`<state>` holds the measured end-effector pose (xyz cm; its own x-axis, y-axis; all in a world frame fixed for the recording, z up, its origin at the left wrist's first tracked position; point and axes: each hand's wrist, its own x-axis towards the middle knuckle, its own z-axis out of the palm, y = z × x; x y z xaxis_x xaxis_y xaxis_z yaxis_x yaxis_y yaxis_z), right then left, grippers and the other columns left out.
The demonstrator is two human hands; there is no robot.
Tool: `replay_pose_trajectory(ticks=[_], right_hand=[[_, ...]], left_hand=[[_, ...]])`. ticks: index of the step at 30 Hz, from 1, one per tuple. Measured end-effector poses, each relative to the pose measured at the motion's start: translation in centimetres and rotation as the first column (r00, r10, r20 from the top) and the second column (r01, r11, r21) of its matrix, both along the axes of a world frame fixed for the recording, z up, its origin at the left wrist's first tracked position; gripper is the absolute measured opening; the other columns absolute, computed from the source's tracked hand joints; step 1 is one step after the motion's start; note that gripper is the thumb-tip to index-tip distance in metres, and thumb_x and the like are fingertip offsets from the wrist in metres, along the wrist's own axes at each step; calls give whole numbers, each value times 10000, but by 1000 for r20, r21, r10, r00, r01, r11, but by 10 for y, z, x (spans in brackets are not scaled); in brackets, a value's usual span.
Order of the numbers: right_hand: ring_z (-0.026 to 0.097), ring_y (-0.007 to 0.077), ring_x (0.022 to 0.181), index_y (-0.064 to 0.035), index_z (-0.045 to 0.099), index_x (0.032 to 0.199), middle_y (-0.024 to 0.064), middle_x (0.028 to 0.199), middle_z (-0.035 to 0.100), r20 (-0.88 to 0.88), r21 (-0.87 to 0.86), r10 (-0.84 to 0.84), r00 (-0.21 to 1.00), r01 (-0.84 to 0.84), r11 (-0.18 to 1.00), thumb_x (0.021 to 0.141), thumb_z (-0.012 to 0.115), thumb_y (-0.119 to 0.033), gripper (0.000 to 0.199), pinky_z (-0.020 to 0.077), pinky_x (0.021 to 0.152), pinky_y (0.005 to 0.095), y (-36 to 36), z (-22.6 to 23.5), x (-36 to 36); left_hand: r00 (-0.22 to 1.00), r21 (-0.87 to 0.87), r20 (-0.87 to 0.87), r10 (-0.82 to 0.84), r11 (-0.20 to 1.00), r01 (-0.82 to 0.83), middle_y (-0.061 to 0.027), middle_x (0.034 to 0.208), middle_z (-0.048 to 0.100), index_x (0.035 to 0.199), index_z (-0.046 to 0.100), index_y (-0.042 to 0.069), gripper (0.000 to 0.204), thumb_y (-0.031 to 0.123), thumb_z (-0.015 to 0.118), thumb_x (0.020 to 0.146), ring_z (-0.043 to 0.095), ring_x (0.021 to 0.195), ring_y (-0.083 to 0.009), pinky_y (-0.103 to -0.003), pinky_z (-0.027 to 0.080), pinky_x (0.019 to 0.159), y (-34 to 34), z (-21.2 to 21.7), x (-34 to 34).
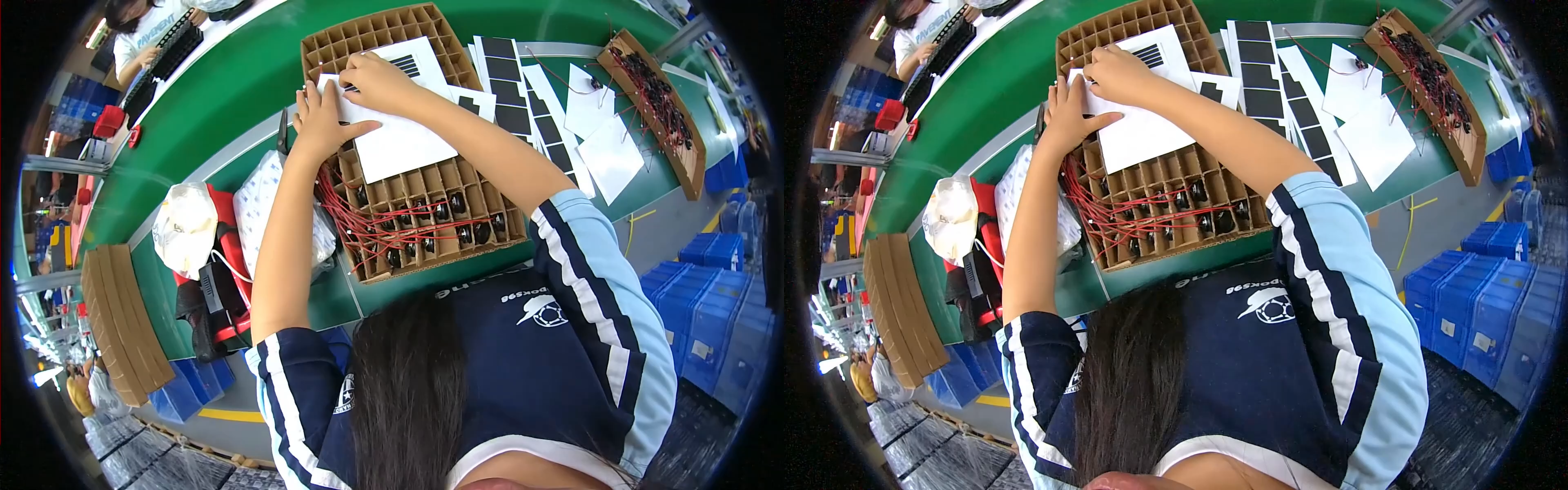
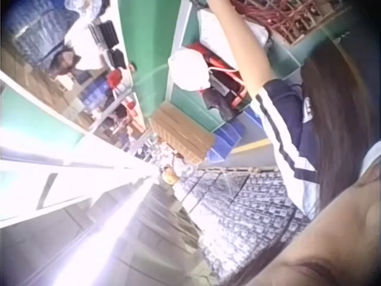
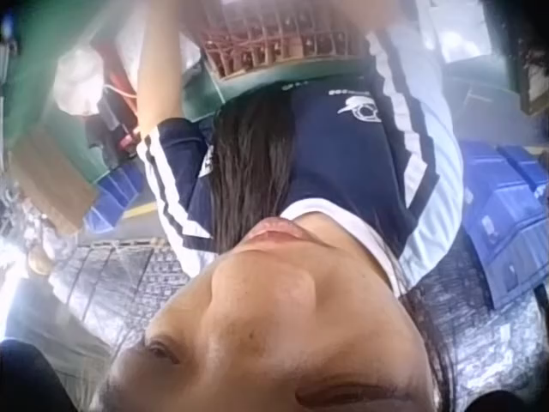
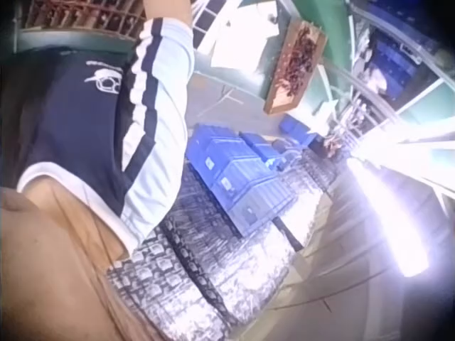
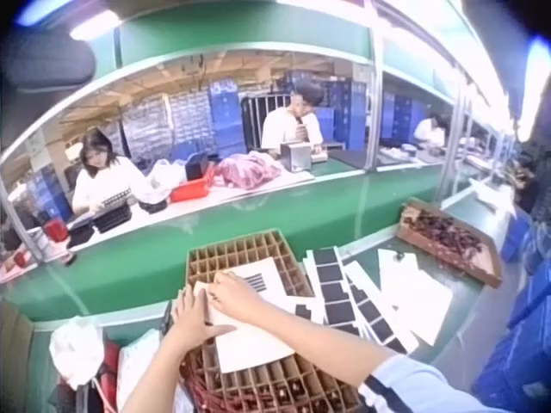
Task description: Applying labels and organizing electrical components into an assembly tray at a factory workstation.
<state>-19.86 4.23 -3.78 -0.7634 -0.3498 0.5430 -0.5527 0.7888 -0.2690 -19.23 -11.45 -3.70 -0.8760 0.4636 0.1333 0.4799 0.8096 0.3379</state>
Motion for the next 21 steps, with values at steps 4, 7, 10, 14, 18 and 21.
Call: replay_pose_trajectory(ticks=[4, 7, 10, 14, 18, 21], right_hand=[[506, 255, 878, -31, 600, 813, 96, 852, 538, 9, 16, -31, 999, 31, 999, 688, 599, -169, 187, 428, 768, 343, -1, 1, 3], [524, 269, 856, -23, 594, 799, 108, 848, 559, -71, -11, -20, 997, 20, 1000, 680, 580, -154, 178, 435, 751, 358, 2, -1, 1], [529, 269, 849, -27, 594, 789, 106, 863, 572, 4, -111, -14, 1000, 14, 994, 687, 540, -99, 136, 436, 749, 353, 6, 3, 0], [529, 261, 852, -30, 596, 735, 82, 893, 590, 195, -178, 184, 963, -150, 973, 697, 453, -19, 149, 419, 785, 340, 30, 13, -6], [529, 228, 911, -33, 596, 640, 77, 991, 597, 348, -129, 148, 926, -109, 986, 725, 452, -60, 169, 400, 832, 329, 58, 29, 4], [534, 209, 932, -27, 601, 630, 97, 982, 601, 325, -114, 101, 940, -67, 991, 771, 420, -103, 241, 400, 837, 318, 82, 36, 12]], left_hand=[[1000, -3, 8, 0, 1000, 0, -315, 1336, 150, 1289, 256, 11, 1117, 655, 678, 479, 83, 1250, -474, -581, 127, 961, 1, 0, 2], [1000, -23, 2, 4, 1000, -4, -317, 1335, 151, 1288, 254, 3, 1124, 666, 669, 480, 86, 1249, -474, -577, 130, 962, 0, 0, 2], [1000, -18, 2, 1, 1000, -1, -316, 1335, 149, 1288, 251, 0, 1132, 671, 665, 477, 86, 1249, -475, -577, 133, 961, 1, 0, 2], [1000, -13, 18, -2, 1000, 2, -314, 1338, 138, 1290, 241, 0, 1148, 680, 661, 467, 77, 1252, -470, -576, 134, 961, 1, 0, 0], [999, -25, 37, 8, 1000, -8, -312, 1341, 130, 1293, 232, 3, 1157, 687, 657, 463, 68, 1256, -465, -574, 134, 962, 1, 1, -1], [999, -25, 38, 15, 1000, -14, -310, 1343, 130, 1296, 228, 6, 1153, 683, 658, 468, 68, 1257, -464, -573, 135, 963, -1, 1, 0]])
